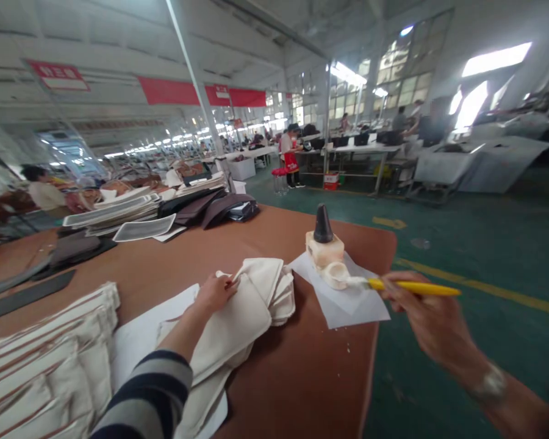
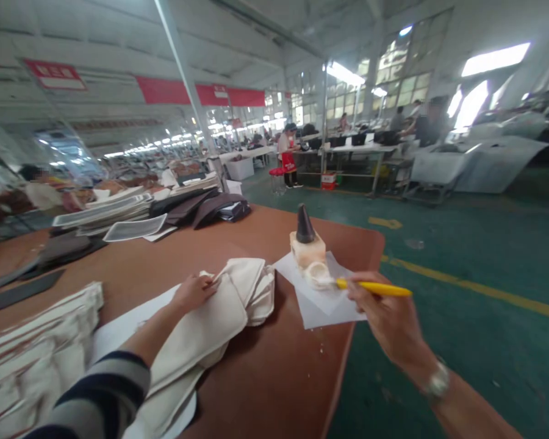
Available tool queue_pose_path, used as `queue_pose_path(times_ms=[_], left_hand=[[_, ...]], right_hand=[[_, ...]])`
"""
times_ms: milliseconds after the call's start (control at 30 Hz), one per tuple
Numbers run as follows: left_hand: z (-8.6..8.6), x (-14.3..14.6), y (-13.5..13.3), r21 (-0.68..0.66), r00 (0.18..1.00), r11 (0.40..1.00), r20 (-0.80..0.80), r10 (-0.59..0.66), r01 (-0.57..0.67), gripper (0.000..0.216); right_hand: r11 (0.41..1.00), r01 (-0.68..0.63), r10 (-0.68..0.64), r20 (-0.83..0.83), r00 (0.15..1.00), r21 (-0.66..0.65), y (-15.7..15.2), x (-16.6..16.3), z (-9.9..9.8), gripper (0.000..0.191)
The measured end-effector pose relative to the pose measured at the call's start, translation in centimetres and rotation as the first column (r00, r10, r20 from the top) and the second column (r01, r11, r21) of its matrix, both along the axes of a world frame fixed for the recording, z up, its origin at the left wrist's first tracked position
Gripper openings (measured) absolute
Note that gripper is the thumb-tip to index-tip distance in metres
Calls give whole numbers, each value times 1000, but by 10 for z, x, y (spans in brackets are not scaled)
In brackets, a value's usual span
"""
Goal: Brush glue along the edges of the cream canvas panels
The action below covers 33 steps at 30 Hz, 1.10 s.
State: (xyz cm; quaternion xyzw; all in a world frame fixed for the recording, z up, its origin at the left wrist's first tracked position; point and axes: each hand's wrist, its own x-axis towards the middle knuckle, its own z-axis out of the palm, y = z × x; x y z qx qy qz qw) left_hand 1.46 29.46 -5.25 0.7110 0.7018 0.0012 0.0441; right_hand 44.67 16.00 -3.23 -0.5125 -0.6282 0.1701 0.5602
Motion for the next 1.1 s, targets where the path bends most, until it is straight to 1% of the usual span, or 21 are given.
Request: queue_pose_path(times_ms=[67, 133, 167, 233, 300, 400, 500, 567, 633, 700, 767, 833, 867, 900, 967, 1033, 1100], left_hand=[[5, 1, -11, 30, 1000, 999, -5, -16, 16, 28], [10, 5, -23, 69, 999, 997, -4, -40, 40, 25], [13, 8, -30, 84, 999, 995, 0, -50, 50, 24], [19, 14, -43, 99, 998, 993, 18, -60, 58, 21], [28, 21, -57, 110, 996, 992, 46, -74, 68, 15], [47, 30, -82, 148, 985, 982, 109, -135, 118, 9], [69, 38, -116, 169, 959, 972, 202, -198, 165, 13], [82, 45, -141, 167, 940, 972, 271, -207, 166, 17], [91, 54, -166, 157, 921, 977, 338, -192, 146, 21], [97, 65, -187, 144, 901, 983, 402, -166, 117, 24], [104, 76, -204, 120, 871, 988, 469, -146, 101, 28], [110, 84, -220, 89, 836, 992, 533, -128, 95, 35], [112, 87, -228, 61, 802, 994, 588, -108, 89, 38], [114, 90, -235, 30, 750, 996, 656, -83, 83, 41], [115, 94, -250, -27, 612, 997, 790, -25, 75, 44], [113, 99, -264, -71, 484, 994, 875, 24, 79, 44], [109, 105, -276, -87, 421, 992, 906, 39, 95, 43]], right_hand=[[999, -19, 24, 98, 995, -50, 43, 4, -9, 24], [998, -20, 31, 172, 985, -66, 79, 2, -19, 19], [997, -24, 38, 206, 978, -72, 93, 1, -24, 16], [996, -39, 59, 265, 962, -79, 108, -1, -33, 14], [996, -56, 75, 305, 949, -70, 109, 0, -40, 16], [996, -80, 92, 329, 940, -51, 96, 5, -45, 21], [991, -120, 130, 326, 936, -53, 78, 10, -46, 20], [990, -129, 139, 301, 944, -53, 69, 12, -45, 20], [996, -79, 89, 243, 966, -52, 65, 12, -44, 25], [997, 19, -8, 151, 989, -70, 66, 9, -43, 36], [988, 107, -101, 57, 993, -112, 66, 6, -40, 44], [976, 163, -166, -12, 986, -147, 61, 3, -33, 45], [971, 185, -193, -38, 981, -153, 55, 2, -27, 44], [967, 205, -216, -63, 974, -152, 47, 1, -20, 43], [965, 226, -242, -117, 963, -131, 23, -2, 0, 41], [974, 205, -220, -178, 959, -98, -8, -9, 24, 38], [988, 138, -149, -232, 961, -65, -44, -21, 50, 36]])
